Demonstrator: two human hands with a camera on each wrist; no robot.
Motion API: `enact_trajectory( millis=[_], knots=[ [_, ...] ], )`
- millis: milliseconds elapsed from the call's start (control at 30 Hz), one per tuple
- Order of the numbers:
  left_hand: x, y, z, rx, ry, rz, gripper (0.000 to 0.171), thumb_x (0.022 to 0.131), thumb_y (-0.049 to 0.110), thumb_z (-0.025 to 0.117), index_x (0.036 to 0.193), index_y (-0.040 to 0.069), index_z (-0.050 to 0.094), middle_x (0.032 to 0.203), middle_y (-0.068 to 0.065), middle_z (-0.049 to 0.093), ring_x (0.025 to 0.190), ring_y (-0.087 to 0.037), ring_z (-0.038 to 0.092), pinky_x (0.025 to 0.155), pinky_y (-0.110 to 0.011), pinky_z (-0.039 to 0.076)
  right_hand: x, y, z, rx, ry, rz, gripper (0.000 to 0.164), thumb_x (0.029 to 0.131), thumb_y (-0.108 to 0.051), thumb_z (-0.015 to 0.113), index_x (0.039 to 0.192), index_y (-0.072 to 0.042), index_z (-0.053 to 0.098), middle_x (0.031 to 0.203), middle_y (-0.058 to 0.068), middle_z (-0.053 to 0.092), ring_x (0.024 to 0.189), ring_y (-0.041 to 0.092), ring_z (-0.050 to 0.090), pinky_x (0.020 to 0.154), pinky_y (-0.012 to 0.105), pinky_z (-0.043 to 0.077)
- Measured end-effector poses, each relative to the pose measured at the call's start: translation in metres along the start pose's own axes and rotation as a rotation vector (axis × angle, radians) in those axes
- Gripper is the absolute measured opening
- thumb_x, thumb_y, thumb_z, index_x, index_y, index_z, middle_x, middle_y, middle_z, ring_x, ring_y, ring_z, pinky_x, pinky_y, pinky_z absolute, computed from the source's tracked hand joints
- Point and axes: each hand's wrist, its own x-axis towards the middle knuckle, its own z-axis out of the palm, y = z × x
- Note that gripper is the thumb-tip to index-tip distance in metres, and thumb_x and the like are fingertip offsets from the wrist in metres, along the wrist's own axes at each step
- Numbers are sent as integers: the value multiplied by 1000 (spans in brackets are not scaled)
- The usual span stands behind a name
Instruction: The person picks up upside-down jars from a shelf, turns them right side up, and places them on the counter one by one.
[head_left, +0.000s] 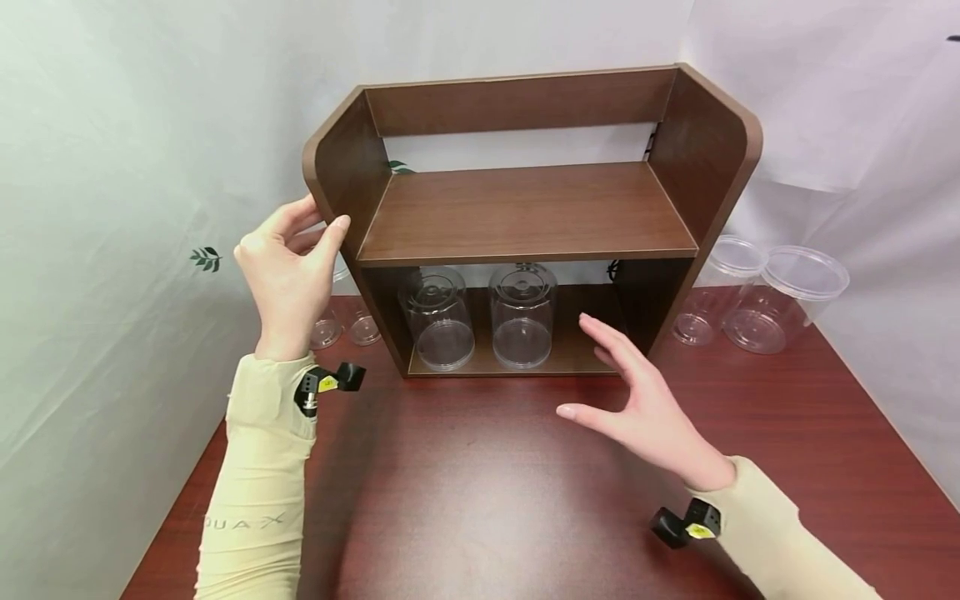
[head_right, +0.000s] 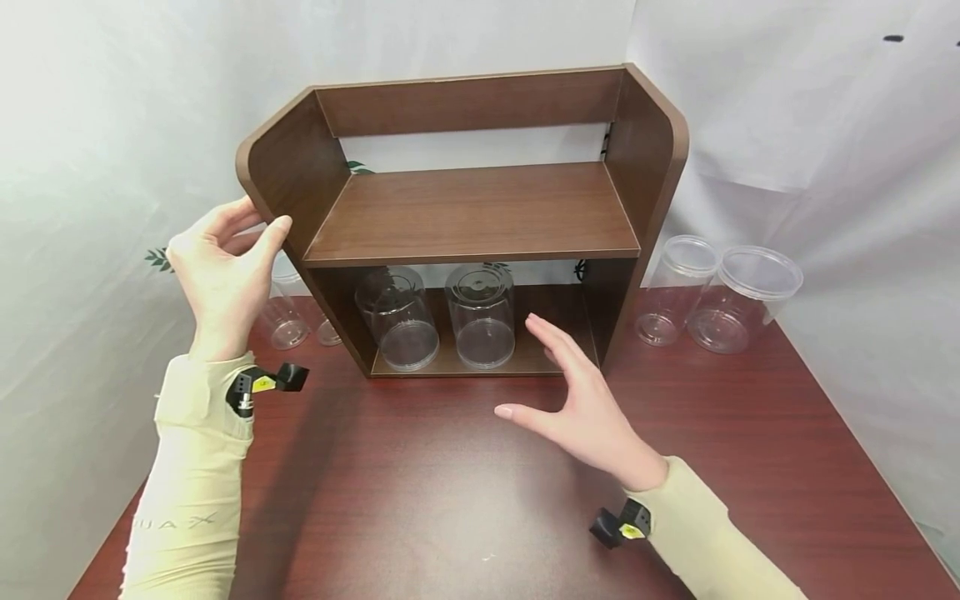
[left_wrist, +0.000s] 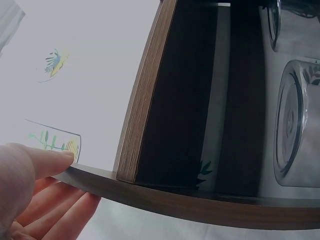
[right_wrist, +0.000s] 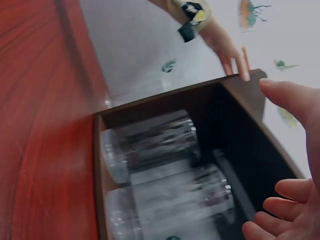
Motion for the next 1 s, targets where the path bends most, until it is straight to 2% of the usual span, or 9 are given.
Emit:
enact_trajectory(
  millis=[67, 200, 333, 467, 733, 867, 1000],
  knots=[
    [0, 0, 0, -1, -1, 1, 29, 85, 18, 85, 113, 11, 80, 103, -3, 77, 81, -2, 73, 78, -21, 58, 3, 2, 6, -10, -1, 17, 99, 74, -13, 94, 157, -21, 40, 159, -6, 37, 143, 16, 36, 114, 32, 35],
    [0, 0, 1, -1, -1, 0, 29, 85, 18, 85, 113, 11, 80, 103, -3, 77, 81, -2, 72, 78, -21, 58, 14, -4, 13, -1, 16, 62, 100, 74, -8, 93, 156, -7, 37, 159, 4, 36, 143, 23, 37, 115, 43, 35],
    [0, 0, 1, 4, -2, 2, 29, 85, 17, 85, 113, 11, 80, 104, -3, 77, 80, -2, 72, 78, -21, 58, 28, 17, 22, 7, 29, 123, 105, 74, -15, 94, 158, -7, 32, 161, 8, 33, 143, 28, 38, 114, 46, 36],
    [2, 1, 2, 6, -1, 2, 29, 85, 17, 85, 113, 11, 80, 104, -3, 77, 81, -2, 73, 78, -21, 58, 46, 45, 31, 2, 39, 174, 116, 71, -29, 96, 161, -11, 25, 163, 5, 29, 147, 25, 33, 116, 43, 35],
    [3, 2, 3, 11, 2, -5, 28, 85, 16, 84, 113, 11, 79, 104, -3, 77, 81, -2, 73, 79, -22, 58, 79, 63, 45, 1, 75, 235, 124, 67, -42, 96, 162, -12, 22, 162, 6, 31, 145, 20, 34, 116, 43, 35],
    [2, 1, 2, 11, 2, -8, 29, 85, 16, 84, 113, 11, 79, 104, -4, 77, 81, -2, 73, 79, -22, 58, 87, 65, 51, 25, 106, 244, 119, 69, -40, 95, 161, -13, 25, 159, 8, 37, 141, 19, 40, 115, 38, 36],
    [2, 1, 2, 12, 6, -14, 29, 85, 15, 85, 113, 11, 79, 104, -4, 77, 80, -2, 73, 79, -22, 58, 89, 67, 56, 56, 144, 221, 106, 75, -33, 93, 158, -8, 31, 155, 11, 42, 137, 19, 46, 112, 33, 39]
  ],
)
